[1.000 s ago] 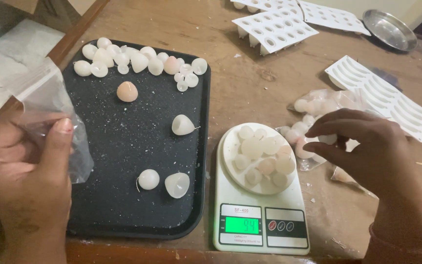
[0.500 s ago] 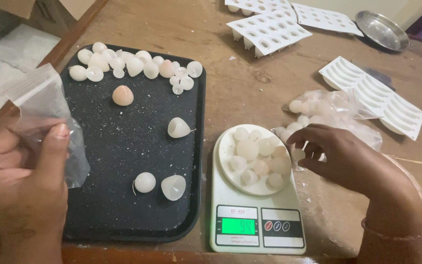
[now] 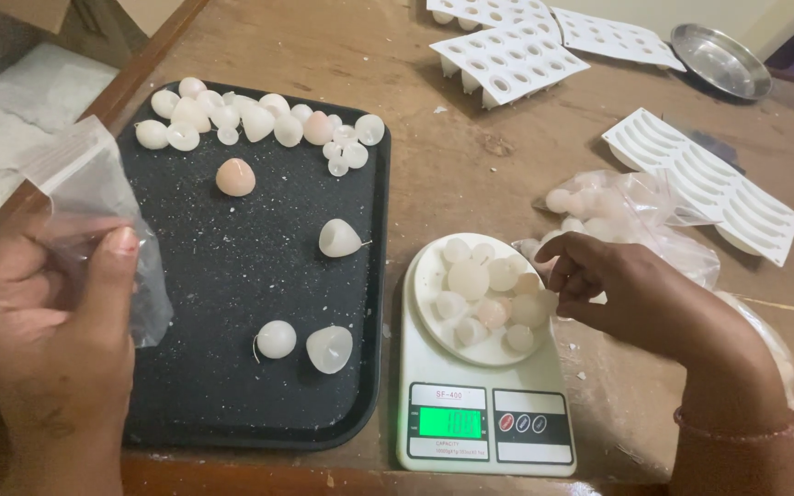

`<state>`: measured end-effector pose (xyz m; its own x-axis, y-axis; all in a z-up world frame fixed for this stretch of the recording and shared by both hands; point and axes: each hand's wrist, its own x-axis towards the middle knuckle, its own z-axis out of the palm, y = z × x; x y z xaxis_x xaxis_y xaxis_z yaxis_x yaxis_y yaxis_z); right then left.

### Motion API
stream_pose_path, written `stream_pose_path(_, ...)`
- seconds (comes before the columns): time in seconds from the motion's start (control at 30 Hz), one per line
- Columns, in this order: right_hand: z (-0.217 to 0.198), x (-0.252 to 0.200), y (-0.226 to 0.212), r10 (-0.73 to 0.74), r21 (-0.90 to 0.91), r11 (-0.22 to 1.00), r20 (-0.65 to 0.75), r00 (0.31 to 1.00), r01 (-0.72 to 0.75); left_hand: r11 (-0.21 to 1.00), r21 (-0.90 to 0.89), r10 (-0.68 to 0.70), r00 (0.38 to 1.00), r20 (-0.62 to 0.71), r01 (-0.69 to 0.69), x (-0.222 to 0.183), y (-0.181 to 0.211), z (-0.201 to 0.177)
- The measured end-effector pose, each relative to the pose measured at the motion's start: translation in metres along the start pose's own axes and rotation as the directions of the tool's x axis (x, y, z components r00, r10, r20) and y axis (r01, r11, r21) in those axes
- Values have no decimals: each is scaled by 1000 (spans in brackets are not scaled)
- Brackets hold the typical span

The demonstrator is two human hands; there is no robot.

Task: The person packs small white and pink candle shapes into clear plastic bags. They place candles one at a time onto a digital weighing scale, check the weight, then transfer them into a plastic bag, repeating the process for multiple bags.

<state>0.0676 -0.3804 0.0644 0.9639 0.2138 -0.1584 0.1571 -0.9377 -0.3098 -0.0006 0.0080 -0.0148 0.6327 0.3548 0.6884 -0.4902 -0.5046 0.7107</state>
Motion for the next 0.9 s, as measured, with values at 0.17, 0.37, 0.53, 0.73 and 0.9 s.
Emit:
stream_pose_path(0.17,1,2,3,3,8,1000,-3,1000,-3,994,-28,-107,994,-10,106,1,3,0)
stream_pose_path(0.37,-4,1,1,64,-25,998,39,997,-63,997,-45,-68,998,-10,68,5,12,3)
stream_pose_path(0.53,-6,1,10,214,-30,977,56,975,-212,1000,-13,5,1000,19,-5,1,-4,-2)
stream_pose_path(0.73,-4,3,10,189,-92,978,24,982,-186,1000,-20,-15,999,35,15,1,2,-2)
stream_pose_path(0.9,-6,-1,4,197,-86,977,-4,980,-196,998,-10,-64,998,24,64,-2,-4,-1)
